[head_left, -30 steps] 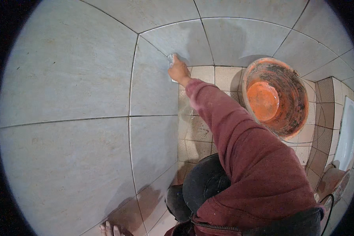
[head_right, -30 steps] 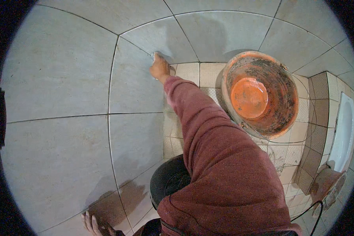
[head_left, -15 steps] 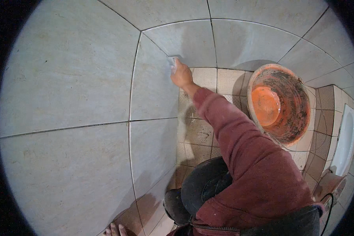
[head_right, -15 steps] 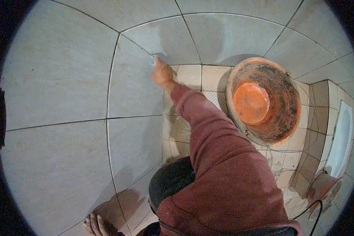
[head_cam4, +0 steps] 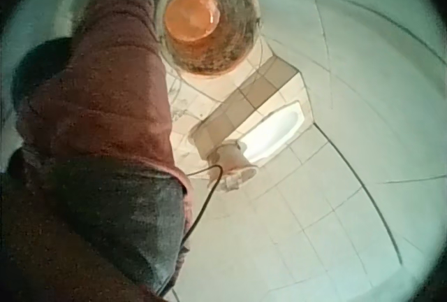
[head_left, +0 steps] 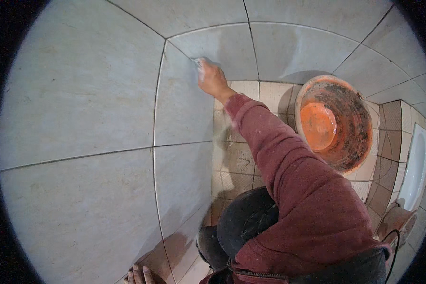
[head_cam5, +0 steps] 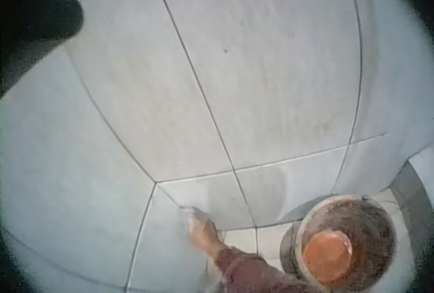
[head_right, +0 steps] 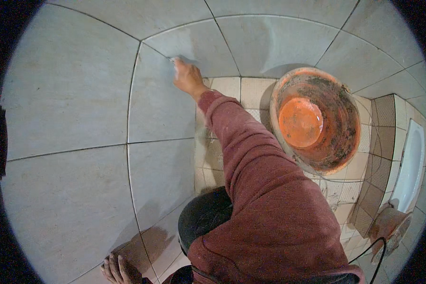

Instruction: The person applies grout along the wall tile joints using a small scraper, gathers and shapes paste on the scraper by hand, and smooths the grout into the wall seams and corner joints.

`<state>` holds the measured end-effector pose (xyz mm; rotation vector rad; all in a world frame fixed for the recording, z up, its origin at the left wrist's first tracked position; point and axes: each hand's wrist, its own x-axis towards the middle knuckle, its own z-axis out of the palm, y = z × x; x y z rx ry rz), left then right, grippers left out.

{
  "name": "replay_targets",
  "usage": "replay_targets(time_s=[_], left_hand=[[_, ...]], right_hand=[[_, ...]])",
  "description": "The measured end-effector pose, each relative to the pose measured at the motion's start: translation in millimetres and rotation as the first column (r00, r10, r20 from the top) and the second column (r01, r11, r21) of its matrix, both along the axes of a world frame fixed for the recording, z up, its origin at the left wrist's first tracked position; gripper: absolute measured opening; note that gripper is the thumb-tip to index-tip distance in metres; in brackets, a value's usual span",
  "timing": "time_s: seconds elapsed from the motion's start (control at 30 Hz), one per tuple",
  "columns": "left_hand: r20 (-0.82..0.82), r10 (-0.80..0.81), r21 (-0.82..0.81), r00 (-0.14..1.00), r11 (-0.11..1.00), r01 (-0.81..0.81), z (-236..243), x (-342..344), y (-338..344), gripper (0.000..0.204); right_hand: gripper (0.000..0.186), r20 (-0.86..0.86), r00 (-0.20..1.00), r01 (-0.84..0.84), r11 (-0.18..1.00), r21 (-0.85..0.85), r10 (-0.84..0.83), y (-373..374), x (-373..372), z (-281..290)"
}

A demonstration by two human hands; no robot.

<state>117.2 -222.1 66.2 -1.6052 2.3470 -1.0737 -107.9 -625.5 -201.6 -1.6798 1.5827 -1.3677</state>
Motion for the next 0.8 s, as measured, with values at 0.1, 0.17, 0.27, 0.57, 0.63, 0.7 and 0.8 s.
replay_targets(time_s=[0.1, 0.17, 0.27, 0.57, 0.63, 0.7, 0.8], left_hand=[[-0.005, -0.026, -0.01, 1.0, 1.0, 0.026, 0, -2, -3, 0.013], [-0.038, 0.001, 0.027, 0.999, 1.0, 0.0, 1, -3, -4, 0.015], [-0.078, -0.039, 0.018, 0.996, 0.999, 0.04, 6, -4, -5, 0.016], [-0.115, 0.02, -0.056, 0.993, 0.998, -0.026, 14, -7, -2, 0.012], [-0.117, 0.04, -0.043, 0.992, 0.998, -0.046, 11, -7, -6, 0.011], [0.011, -0.028, -0.096, 1.0, 0.995, 0.029, 8, -6, -8, 0.01], [-0.047, 0.088, -0.057, 0.995, 0.994, -0.091, 6, -4, -4, 0.009]], right_hand=[[0.031, -0.077, 0.997, -0.014, 0.998, -0.066, 0.008, -2, -13, 16], [0.031, -0.05, 0.999, -0.03, 0.985, -0.168, 0.022, -7, -13, 27], [0.034, -0.062, 0.998, -0.033, 0.977, -0.209, 0.021, -14, -4, 29], [0.033, -0.314, 0.944, -0.031, 0.974, 0.223, 0.101, 18, -31, -64], [0.032, -0.31, 0.946, -0.015, 0.967, 0.253, 0.095, 9, -30, -63], [0.033, -0.213, 0.976, 0.004, 0.976, -0.216, -0.051, -6, -23, -56], [0.031, -0.232, 0.968, -0.138, 0.977, -0.162, 0.098, -16, -15, -57]])
